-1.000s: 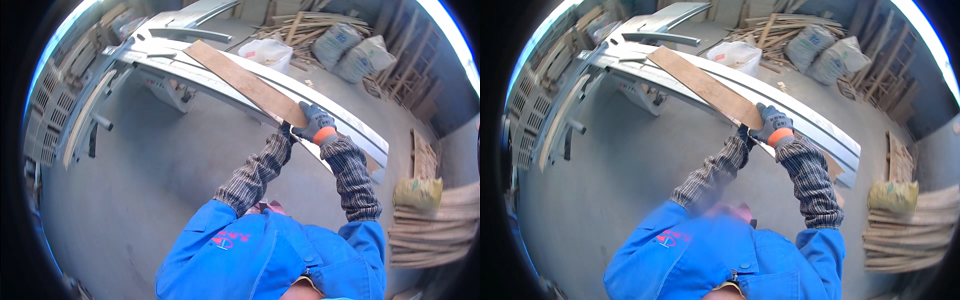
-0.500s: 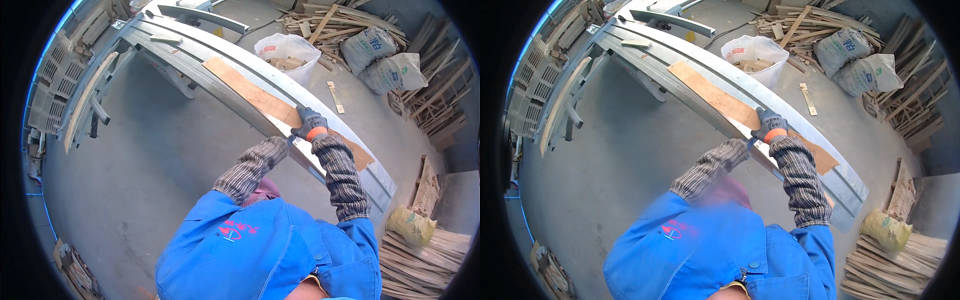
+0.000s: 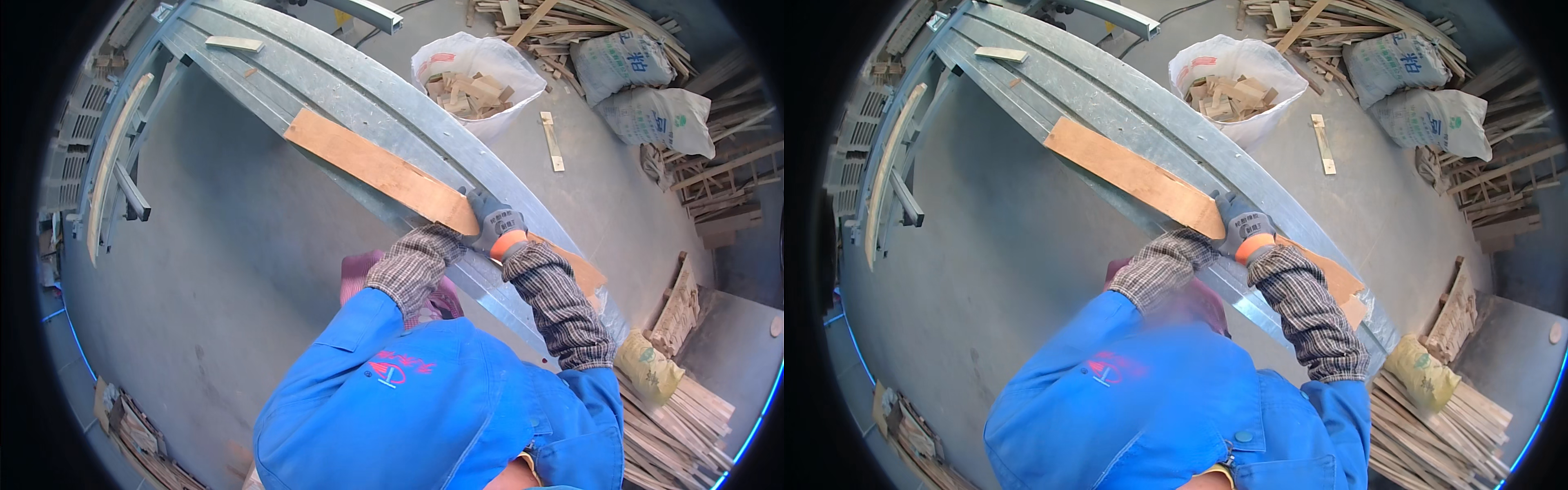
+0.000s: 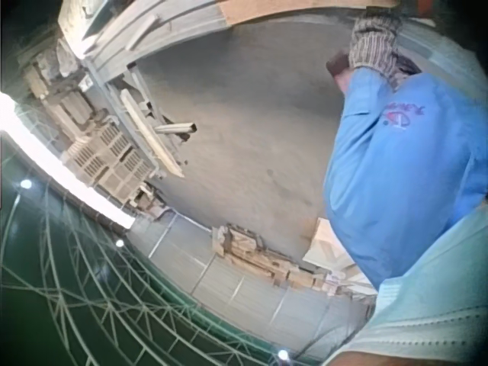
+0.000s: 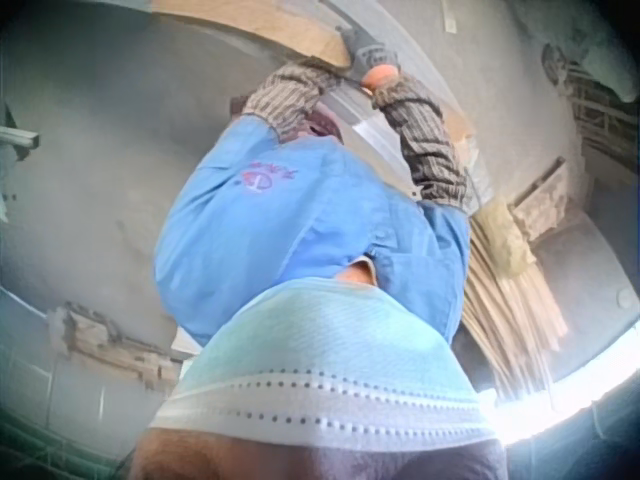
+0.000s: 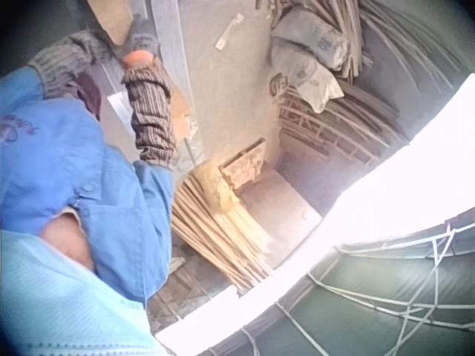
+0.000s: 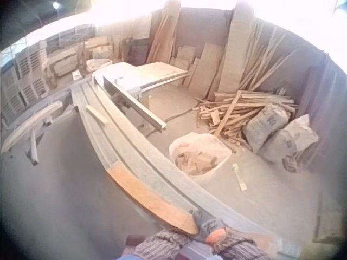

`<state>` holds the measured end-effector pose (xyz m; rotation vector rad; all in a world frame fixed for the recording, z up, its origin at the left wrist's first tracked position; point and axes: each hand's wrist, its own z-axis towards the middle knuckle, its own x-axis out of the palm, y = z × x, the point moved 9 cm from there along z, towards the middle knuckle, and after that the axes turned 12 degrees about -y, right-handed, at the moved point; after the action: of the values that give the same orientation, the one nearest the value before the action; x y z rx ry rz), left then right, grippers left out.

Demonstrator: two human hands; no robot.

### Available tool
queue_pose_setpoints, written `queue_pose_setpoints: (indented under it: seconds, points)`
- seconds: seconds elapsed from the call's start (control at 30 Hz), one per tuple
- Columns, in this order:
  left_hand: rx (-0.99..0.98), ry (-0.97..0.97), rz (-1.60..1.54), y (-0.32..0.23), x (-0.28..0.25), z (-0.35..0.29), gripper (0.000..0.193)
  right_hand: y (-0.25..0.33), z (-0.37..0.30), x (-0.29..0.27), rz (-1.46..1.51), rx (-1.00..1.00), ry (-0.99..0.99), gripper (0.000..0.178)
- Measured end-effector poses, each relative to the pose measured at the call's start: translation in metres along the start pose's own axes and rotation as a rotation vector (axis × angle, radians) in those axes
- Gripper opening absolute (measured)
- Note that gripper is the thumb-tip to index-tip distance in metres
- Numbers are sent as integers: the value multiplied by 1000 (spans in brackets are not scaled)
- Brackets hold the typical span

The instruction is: The person uses a push stick to feed wooden planks through a table saw, cutting them into smaller pieces. The cut pieces are collected and placed into a bag. The person also moves around the workshop to retrieve and position additional planks.

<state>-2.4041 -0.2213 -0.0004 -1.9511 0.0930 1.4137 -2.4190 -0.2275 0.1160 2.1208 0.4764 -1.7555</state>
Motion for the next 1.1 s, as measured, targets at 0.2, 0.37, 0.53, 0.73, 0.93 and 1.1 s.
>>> queue_pose_setpoints:
  seconds: [0.2, 0.37, 0.53, 0.73, 0.93, 1.1]
  points:
    - [41, -166, -44, 4, -14, 32, 79, 7, 85, -111, -230, -184, 183, 68]
    - [-6, -402, -48, 31, -10, 36, 82, 22, 201, -324, -355, -195, -259, 56]
    - [117, -242, -35, -3, 1, 56, 86, -47, 156, -417, -65, -10, -615, 60]
    - [66, -368, 22, 12, 34, 78, 88, -194, 79, -243, -10, -25, -591, 78]
    - [-28, -633, -164, -31, -19, 106, 82, -309, -117, -97, 268, 488, -481, 91]
    - [-355, -713, -1257, -24, -5, 128, 62, -274, -153, -40, 337, 486, -378, 93]
